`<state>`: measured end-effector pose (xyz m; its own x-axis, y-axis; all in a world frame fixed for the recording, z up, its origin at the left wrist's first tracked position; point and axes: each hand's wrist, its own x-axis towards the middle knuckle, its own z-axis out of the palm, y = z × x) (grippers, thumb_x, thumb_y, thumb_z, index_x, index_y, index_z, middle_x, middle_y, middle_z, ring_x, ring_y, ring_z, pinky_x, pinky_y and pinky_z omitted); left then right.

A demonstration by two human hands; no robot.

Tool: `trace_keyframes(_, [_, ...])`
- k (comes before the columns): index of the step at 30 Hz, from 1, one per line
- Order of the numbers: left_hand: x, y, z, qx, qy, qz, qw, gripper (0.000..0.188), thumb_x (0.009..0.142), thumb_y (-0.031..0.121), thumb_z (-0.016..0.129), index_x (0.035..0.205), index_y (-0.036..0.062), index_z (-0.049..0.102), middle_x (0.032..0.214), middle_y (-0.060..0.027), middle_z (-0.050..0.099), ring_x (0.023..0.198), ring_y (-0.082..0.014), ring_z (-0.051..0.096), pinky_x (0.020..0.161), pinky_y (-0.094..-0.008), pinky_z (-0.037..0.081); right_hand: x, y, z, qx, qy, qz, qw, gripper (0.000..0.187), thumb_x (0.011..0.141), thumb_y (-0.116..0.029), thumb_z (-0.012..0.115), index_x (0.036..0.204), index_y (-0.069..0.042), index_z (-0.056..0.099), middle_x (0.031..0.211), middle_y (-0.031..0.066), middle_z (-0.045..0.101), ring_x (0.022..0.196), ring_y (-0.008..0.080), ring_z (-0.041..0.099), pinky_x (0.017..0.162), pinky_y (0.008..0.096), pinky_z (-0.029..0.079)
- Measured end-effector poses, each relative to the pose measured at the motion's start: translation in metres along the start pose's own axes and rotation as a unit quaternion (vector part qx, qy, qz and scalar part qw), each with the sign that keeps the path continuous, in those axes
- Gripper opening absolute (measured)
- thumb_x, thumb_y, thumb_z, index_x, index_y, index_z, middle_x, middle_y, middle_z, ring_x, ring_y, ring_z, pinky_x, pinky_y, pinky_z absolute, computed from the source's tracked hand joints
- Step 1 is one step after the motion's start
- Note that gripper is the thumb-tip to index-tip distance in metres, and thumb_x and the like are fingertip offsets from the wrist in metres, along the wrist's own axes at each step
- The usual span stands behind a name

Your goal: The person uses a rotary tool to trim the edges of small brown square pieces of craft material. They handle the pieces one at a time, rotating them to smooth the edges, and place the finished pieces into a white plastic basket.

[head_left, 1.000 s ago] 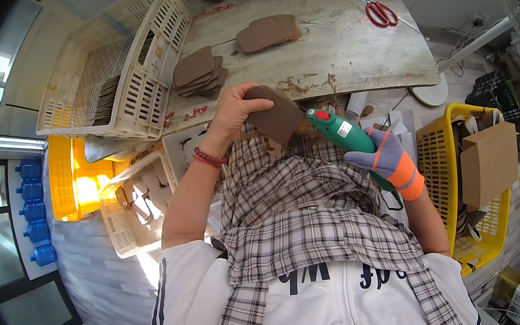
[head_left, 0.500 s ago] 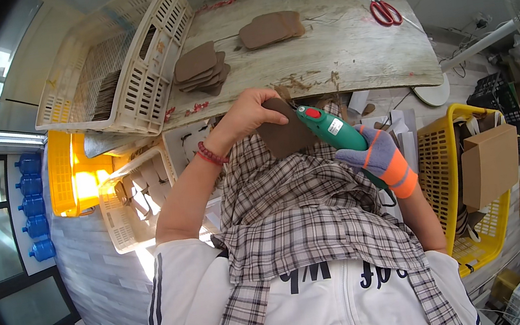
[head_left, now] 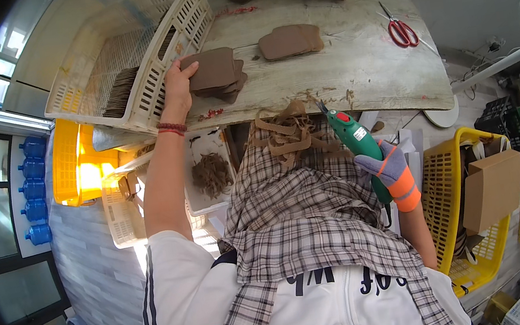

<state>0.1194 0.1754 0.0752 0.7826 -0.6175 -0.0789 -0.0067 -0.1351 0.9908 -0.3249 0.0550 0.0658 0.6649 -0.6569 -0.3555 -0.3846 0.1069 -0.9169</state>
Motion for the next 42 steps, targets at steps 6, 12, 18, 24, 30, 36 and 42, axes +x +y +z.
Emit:
trace_keyframes(6, [0.021, 0.002, 0.058, 0.525, 0.081, 0.427, 0.732, 0.038, 0.082, 0.012, 0.061, 0.119, 0.0041, 0.055, 0.121, -0.0165, 0.053, 0.12, -0.0331, 0.043, 0.103, -0.0451, 0.032, 0.001, 0.01, -0.002, 0.025, 0.02, 0.009, 0.999, 0.039, 0.074, -0.026, 0.078, 0.096, 0.001, 0.06, 0.066, 0.0028, 0.062, 0.055, 0.0067, 0.056, 0.05, 0.0223, 0.044])
trace_keyframes(12, [0.056, -0.031, 0.161, 0.528, -0.011, 0.331, 0.782, 0.042, 0.08, 0.018, 0.064, 0.118, 0.0023, 0.057, 0.116, -0.0154, 0.056, 0.119, -0.0325, 0.044, 0.102, -0.0449, 0.032, 0.004, 0.016, -0.005, -0.019, 0.036, 0.01, 0.999, 0.042, 0.074, -0.028, 0.078, 0.097, 0.003, 0.06, 0.066, 0.0034, 0.062, 0.056, 0.0072, 0.056, 0.05, 0.0226, 0.044])
trace_keyframes(18, [0.005, -0.035, 0.164, 0.484, -0.042, 0.186, 0.854, 0.045, 0.066, 0.021, 0.078, 0.102, 0.003, 0.058, 0.111, -0.0141, 0.054, 0.109, -0.0313, 0.047, 0.09, -0.0444, 0.04, -0.006, 0.032, -0.013, 0.021, 0.059, 0.025, 0.998, 0.04, 0.075, -0.029, 0.077, 0.093, 0.002, 0.06, 0.065, 0.004, 0.061, 0.055, 0.0071, 0.056, 0.049, 0.0235, 0.044])
trace_keyframes(24, [-0.033, -0.042, 0.171, 0.303, -0.034, 0.114, 0.946, 0.038, 0.067, 0.016, 0.079, 0.092, 0.0043, 0.052, 0.097, -0.0095, 0.053, 0.091, -0.0266, 0.052, 0.078, -0.0399, 0.044, 0.001, 0.046, -0.015, 0.011, 0.075, 0.016, 0.997, 0.039, 0.074, -0.03, 0.077, 0.089, 0.001, 0.058, 0.063, 0.0029, 0.06, 0.052, 0.0077, 0.055, 0.048, 0.0238, 0.043])
trace_keyframes(30, [-0.088, -0.01, 0.197, -0.381, -0.057, -0.104, 0.917, 0.029, 0.087, 0.003, 0.061, 0.113, 0.0012, 0.048, 0.116, -0.0101, 0.055, 0.108, -0.0246, 0.054, 0.094, -0.0357, 0.048, -0.007, 0.004, -0.001, 0.104, 0.09, 0.018, 0.99, 0.038, 0.076, -0.026, 0.076, 0.096, 0.0, 0.057, 0.067, 0.0034, 0.061, 0.052, 0.0083, 0.056, 0.046, 0.0222, 0.043])
trace_keyframes(36, [-0.105, -0.004, 0.219, -0.579, -0.092, -0.108, 0.803, 0.031, 0.088, -0.003, 0.055, 0.117, 0.001, 0.048, 0.118, -0.0115, 0.055, 0.109, -0.0253, 0.054, 0.098, -0.0385, 0.045, -0.011, -0.013, 0.003, 0.117, 0.106, -0.002, 0.987, 0.036, 0.078, -0.021, 0.074, 0.099, 0.003, 0.056, 0.067, 0.005, 0.061, 0.05, 0.0098, 0.056, 0.046, 0.0226, 0.044])
trace_keyframes(42, [-0.113, -0.003, 0.232, -0.627, -0.082, -0.126, 0.764, 0.032, 0.087, -0.004, 0.056, 0.117, 0.0036, 0.049, 0.118, -0.0103, 0.056, 0.111, -0.0258, 0.053, 0.1, -0.0404, 0.043, -0.016, -0.028, 0.002, 0.122, 0.099, -0.004, 0.988, 0.036, 0.077, -0.02, 0.075, 0.098, 0.003, 0.057, 0.067, 0.0051, 0.061, 0.049, 0.0102, 0.056, 0.045, 0.0228, 0.044])
